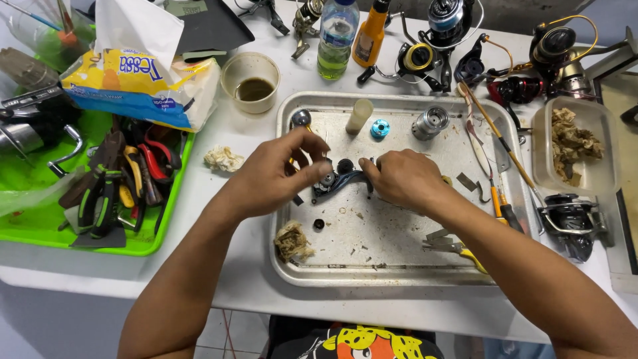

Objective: Lubricating the internal components of a fishing reel using a small brush and grease.

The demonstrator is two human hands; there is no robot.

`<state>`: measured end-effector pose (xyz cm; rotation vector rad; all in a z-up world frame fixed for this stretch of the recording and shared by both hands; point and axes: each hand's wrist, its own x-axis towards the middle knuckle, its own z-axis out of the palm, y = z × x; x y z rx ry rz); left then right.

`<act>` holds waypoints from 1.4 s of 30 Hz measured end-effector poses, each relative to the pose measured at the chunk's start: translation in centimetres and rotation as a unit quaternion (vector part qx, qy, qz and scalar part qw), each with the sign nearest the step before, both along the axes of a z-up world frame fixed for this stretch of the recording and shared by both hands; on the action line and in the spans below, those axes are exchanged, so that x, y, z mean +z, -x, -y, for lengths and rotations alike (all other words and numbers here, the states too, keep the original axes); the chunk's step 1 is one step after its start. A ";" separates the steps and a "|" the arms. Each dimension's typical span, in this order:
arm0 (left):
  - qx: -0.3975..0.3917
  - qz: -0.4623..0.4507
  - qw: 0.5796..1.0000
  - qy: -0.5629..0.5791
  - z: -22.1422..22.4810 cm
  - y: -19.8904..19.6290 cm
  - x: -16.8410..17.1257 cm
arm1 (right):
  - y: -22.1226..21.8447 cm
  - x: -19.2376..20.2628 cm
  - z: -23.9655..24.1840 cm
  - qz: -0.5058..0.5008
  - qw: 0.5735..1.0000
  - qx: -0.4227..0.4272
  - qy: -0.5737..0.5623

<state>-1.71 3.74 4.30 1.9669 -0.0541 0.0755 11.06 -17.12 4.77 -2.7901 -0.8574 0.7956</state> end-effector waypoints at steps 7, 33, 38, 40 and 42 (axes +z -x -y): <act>-0.132 -0.214 0.906 -0.341 2.2 3.2 5.4 | 1.1 2.7 4.0 -0.029 0.998 -0.044 -0.046; -0.056 0.185 0.972 -0.131 10.8 0.6 -2.4 | 5.7 -1.2 9.9 -0.013 0.870 0.146 -0.470; -0.060 0.145 0.986 -0.061 11.4 0.0 -3.3 | 4.8 -0.7 10.5 -0.059 0.879 0.138 -0.453; -0.054 0.132 0.989 -0.036 10.9 0.0 -3.3 | 3.5 -1.9 11.5 -0.086 0.880 0.115 -0.453; -0.045 0.138 0.989 -0.022 10.0 0.1 -3.3 | 1.8 -3.7 13.2 -0.158 0.851 -0.031 -0.501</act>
